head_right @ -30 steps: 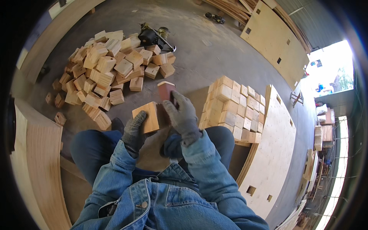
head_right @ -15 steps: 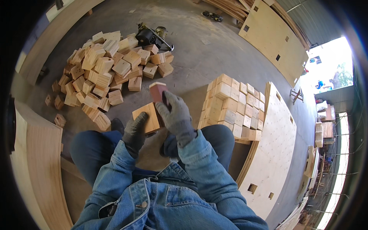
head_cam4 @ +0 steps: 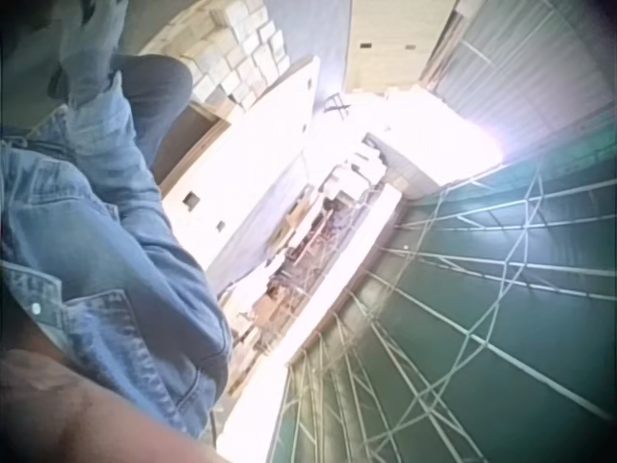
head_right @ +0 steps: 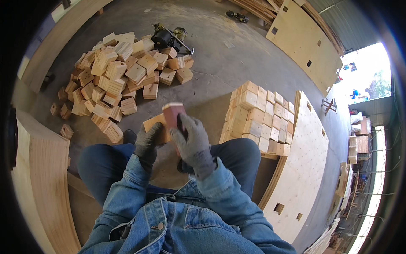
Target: The person sits on the floor and sands small wooden blocks using a sanding block. They pick up blocks from a pile, sand them, and place them onto a stack.
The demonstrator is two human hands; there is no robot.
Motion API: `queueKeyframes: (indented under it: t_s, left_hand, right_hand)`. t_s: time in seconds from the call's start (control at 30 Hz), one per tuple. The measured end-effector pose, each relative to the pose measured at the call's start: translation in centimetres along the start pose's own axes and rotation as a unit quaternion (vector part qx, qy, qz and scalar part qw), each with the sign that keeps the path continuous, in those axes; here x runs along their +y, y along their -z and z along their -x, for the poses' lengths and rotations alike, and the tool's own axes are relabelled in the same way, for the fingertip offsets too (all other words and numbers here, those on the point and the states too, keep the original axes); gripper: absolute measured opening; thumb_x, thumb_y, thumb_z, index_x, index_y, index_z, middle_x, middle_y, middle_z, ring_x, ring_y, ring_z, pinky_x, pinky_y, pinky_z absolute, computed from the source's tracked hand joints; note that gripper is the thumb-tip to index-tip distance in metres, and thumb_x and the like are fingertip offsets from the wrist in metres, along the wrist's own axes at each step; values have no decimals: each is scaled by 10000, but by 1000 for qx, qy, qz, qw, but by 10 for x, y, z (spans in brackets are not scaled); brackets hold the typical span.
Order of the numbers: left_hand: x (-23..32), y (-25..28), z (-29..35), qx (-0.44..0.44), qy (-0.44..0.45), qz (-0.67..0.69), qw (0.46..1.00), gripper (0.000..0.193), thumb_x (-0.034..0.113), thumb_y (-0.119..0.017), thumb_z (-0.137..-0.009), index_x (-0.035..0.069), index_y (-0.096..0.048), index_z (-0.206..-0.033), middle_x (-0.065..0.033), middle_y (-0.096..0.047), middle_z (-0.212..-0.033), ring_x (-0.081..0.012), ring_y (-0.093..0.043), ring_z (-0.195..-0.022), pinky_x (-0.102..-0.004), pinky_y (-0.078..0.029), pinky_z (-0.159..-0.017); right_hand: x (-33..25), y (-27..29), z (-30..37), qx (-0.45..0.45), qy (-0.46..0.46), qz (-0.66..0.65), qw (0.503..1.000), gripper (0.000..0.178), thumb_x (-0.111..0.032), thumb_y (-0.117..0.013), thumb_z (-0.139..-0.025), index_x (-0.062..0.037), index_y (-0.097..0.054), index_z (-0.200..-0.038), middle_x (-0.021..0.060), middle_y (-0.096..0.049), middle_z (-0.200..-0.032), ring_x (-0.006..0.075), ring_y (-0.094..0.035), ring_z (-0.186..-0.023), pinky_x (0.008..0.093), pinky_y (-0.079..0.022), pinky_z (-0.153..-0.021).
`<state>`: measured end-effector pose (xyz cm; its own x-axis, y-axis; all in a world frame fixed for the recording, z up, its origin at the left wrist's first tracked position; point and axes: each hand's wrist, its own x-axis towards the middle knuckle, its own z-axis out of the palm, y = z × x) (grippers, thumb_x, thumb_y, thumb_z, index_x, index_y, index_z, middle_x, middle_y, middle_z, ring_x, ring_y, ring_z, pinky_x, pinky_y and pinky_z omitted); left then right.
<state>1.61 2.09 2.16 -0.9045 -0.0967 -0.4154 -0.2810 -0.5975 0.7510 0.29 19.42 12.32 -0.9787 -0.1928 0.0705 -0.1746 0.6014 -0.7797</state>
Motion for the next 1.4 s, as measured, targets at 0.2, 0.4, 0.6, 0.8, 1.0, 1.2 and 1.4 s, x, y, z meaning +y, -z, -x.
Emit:
queueKeyframes:
  t_s: [0.2,0.4,0.6,0.8,1.0,1.2,1.4]
  left_hand:
    - [6,-13,6,-38,3,48,998,682,269,-833,-883,51,-495,-1435,-110,-657,-1210,-213,-682,-1017,-337,-594,-813]
    - [14,4,-2,9,10,26,1000,627,255,-823,-891,52,-520,-1401,-107,-679,-1161,-209,-695,-975,-333,-594,-790]
    - [4,6,-3,-5,-3,18,1000,607,275,-821,-893,39,-540,-1376,-106,-688,-1143,-206,-700,-968,-343,-599,-783]
    - [11,-18,15,-87,3,52,995,597,287,-757,-945,34,-514,-1429,-104,-664,-1201,-223,-690,-1041,-366,-599,-861]
    - [18,-1,7,-115,58,138,982,605,341,-726,-963,46,-500,-1440,-122,-657,-1254,-259,-690,-1080,-433,-601,-906]
    - [10,5,-1,-134,71,130,980,634,397,-704,-971,36,-487,-1445,-142,-652,-1277,-285,-681,-1121,-484,-577,-971]
    - [10,-1,14,-225,119,212,943,740,435,-687,-976,13,-407,-1516,-193,-563,-1425,-336,-593,-1287,-521,-499,-1094]
  right_hand:
    - [24,-11,-70,32,-108,-198,974,539,-252,-725,-961,55,-576,-1378,206,-674,-1283,247,-655,-1152,348,-508,-994]
    - [2,13,6,1,-48,-138,989,543,-231,-699,-967,74,-551,-1391,246,-651,-1259,313,-652,-1175,371,-504,-1008]
    - [12,-9,12,24,-9,-73,997,517,-230,-698,-961,75,-573,-1359,276,-653,-1234,390,-639,-1176,427,-503,-1004]
    - [22,8,-66,28,-41,-4,999,528,-284,-678,-984,52,-575,-1377,227,-668,-1273,297,-653,-1162,382,-502,-1008]
    - [24,22,-30,53,-30,-92,994,562,-311,-705,-965,47,-576,-1379,260,-654,-1241,367,-656,-1152,411,-507,-1001]
    - [14,5,21,-1,4,-2,1000,547,-257,-728,-950,36,-570,-1384,273,-615,-1287,414,-618,-1192,434,-495,-1031]
    - [30,18,-56,38,-23,-75,996,555,-261,-736,-948,30,-567,-1390,251,-667,-1246,347,-653,-1171,389,-505,-1014]
